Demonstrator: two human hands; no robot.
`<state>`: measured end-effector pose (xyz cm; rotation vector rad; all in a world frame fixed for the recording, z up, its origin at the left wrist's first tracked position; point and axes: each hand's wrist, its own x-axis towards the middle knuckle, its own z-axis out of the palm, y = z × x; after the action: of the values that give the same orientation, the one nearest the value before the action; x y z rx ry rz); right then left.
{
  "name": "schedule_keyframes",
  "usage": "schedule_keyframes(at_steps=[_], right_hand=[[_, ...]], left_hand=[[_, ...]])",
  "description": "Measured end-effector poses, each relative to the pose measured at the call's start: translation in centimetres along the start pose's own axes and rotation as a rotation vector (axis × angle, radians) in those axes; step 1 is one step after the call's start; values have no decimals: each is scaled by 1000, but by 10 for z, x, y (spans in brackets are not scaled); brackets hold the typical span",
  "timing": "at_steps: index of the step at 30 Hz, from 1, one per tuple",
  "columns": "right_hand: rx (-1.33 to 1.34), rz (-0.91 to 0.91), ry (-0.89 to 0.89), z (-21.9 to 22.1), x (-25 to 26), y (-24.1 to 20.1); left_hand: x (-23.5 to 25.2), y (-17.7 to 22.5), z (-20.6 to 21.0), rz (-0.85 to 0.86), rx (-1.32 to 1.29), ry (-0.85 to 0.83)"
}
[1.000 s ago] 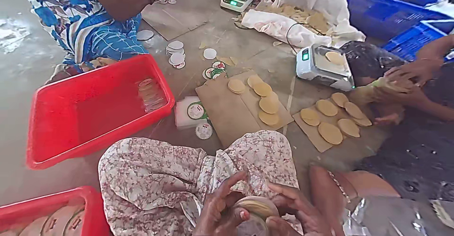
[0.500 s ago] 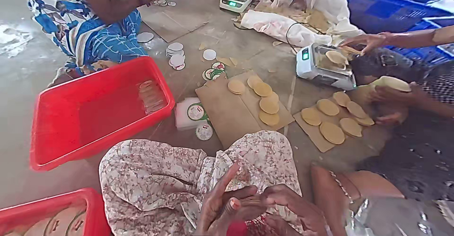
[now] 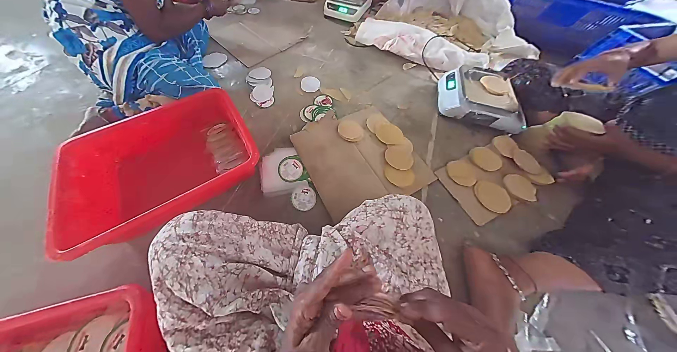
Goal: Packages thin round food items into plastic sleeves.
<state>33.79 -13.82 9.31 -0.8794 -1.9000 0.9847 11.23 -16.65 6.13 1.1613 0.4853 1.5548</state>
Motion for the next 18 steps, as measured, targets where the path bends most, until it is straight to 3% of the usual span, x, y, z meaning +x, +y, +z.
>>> schedule_keyframes(at_steps=[3, 6, 9, 13, 18], right_hand=[[-142, -79, -16, -7, 8, -7], [-302, -189, -17, -14, 19, -25], [-409, -236, 0, -12, 25, -33], [-528, -189, -17, 2, 35, 7], [-288, -141, -10, -4, 40, -11]], left_hand=[[2, -1, -6, 23, 390, -8], [4, 13, -2, 53, 524, -4], [5, 14, 0, 75, 535, 18], [6, -13, -16, -48, 549, -3], [4, -11, -25, -59, 299, -66]])
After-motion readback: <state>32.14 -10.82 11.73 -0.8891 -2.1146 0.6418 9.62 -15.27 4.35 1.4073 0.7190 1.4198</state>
